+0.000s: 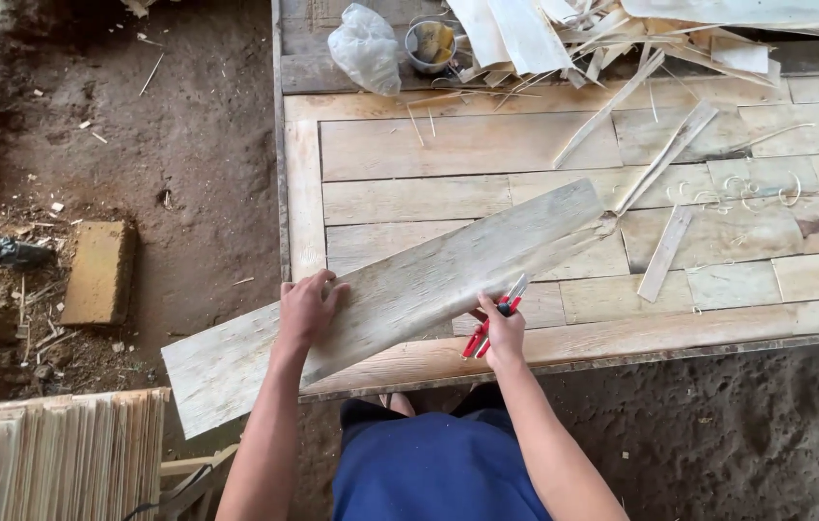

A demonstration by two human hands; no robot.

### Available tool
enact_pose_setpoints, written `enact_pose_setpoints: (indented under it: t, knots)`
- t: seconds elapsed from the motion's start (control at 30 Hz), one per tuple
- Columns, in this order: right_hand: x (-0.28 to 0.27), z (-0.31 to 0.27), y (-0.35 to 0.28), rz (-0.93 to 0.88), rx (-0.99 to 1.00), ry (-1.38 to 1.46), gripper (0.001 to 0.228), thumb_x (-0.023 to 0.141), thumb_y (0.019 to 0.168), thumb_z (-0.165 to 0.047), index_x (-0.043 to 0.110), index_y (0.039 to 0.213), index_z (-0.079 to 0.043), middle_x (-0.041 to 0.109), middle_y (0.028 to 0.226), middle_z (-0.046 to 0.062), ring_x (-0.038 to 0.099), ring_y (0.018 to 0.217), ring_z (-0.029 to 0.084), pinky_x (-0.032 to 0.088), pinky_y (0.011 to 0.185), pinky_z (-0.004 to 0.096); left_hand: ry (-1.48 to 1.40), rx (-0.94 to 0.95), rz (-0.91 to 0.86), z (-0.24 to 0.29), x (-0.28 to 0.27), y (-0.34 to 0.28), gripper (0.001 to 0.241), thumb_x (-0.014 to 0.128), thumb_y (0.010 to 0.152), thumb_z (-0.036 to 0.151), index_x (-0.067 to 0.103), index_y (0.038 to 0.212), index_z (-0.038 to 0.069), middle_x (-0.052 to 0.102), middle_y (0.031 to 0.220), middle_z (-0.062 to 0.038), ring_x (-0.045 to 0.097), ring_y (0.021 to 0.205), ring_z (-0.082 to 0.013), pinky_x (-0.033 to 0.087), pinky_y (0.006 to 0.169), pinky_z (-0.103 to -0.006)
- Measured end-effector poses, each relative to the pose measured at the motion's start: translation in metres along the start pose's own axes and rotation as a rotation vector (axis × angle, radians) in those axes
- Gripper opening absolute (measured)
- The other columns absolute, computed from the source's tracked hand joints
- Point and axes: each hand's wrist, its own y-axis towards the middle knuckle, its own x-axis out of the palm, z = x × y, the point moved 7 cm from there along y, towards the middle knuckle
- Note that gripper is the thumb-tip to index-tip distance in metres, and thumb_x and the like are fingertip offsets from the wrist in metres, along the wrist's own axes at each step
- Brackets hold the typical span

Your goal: Cutting and arranging thin wood strips to cover a wooden panel using a utility knife

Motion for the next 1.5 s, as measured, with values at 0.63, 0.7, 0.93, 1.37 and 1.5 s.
enact_pose_setpoints:
  t: [0.63, 0.7, 0.93, 1.37, 1.5]
  knots:
    - [-0.039, -0.019, 0.066, -0.143, 0.148, 0.087, 0.021, 0.067, 0.098, -0.026, 0.056, 0.110, -0.012, 0.068, 0.093, 0.003, 0.067, 0.070, 0.015, 0.047, 0.053, 0.021, -0.050, 0.051, -0.155, 0.071, 0.021, 0.143, 0.031, 0.055, 0.100, 0.051, 0.061, 0.120, 0.029, 0.075, 0.114, -0.004, 0.069, 0.115, -0.0250, 0.040, 0.102, -0.0427]
    - [-0.037, -0.022, 0.077, -0.141, 0.153, 0.059, 0.020, 0.067, 0.098, -0.025, 0.057, 0.110, -0.012, 0.067, 0.091, 0.003, 0.065, 0.071, 0.015, 0.047, 0.054, 0.022, -0.065, 0.043, -0.181, 0.077, 0.021, 0.160, 0.032, 0.055, 0.100, 0.051, 0.062, 0.119, 0.026, 0.076, 0.113, -0.008, 0.069, 0.115, -0.0284, 0.041, 0.102, -0.0447]
    - [-0.008, -0.041, 0.107, -0.174, 0.174, -0.079, 0.024, 0.065, 0.100, -0.025, 0.060, 0.117, -0.009, 0.068, 0.095, 0.006, 0.066, 0.075, 0.016, 0.051, 0.059, 0.024, 0.012, 0.058, -0.244, 0.068, 0.059, 0.218, 0.032, 0.052, 0.100, 0.054, 0.060, 0.121, 0.030, 0.075, 0.113, -0.002, 0.069, 0.115, -0.0236, 0.040, 0.105, -0.0456]
    - [0.159, -0.068, 0.134, -0.503, -0.024, -1.031, 0.039, 0.056, 0.100, -0.035, 0.064, 0.123, -0.004, 0.077, 0.096, 0.013, 0.077, 0.079, 0.023, 0.063, 0.067, 0.034, 0.150, 0.113, -0.150, 0.126, 0.070, 0.178, 0.048, 0.055, 0.103, 0.036, 0.048, 0.150, 0.025, 0.033, 0.159, -0.006, 0.026, 0.150, -0.0272, 0.027, 0.117, -0.0554]
    - [0.197, -0.066, 0.137, -0.509, -0.129, -1.381, 0.049, 0.041, 0.102, -0.054, 0.056, 0.120, -0.012, 0.072, 0.112, 0.019, 0.073, 0.105, 0.037, 0.060, 0.086, 0.050, 0.133, -0.010, -0.352, 0.131, 0.083, 0.158, 0.057, 0.034, 0.109, 0.039, 0.024, 0.163, 0.024, 0.005, 0.173, -0.005, -0.003, 0.158, -0.0296, 0.003, 0.122, -0.0610]
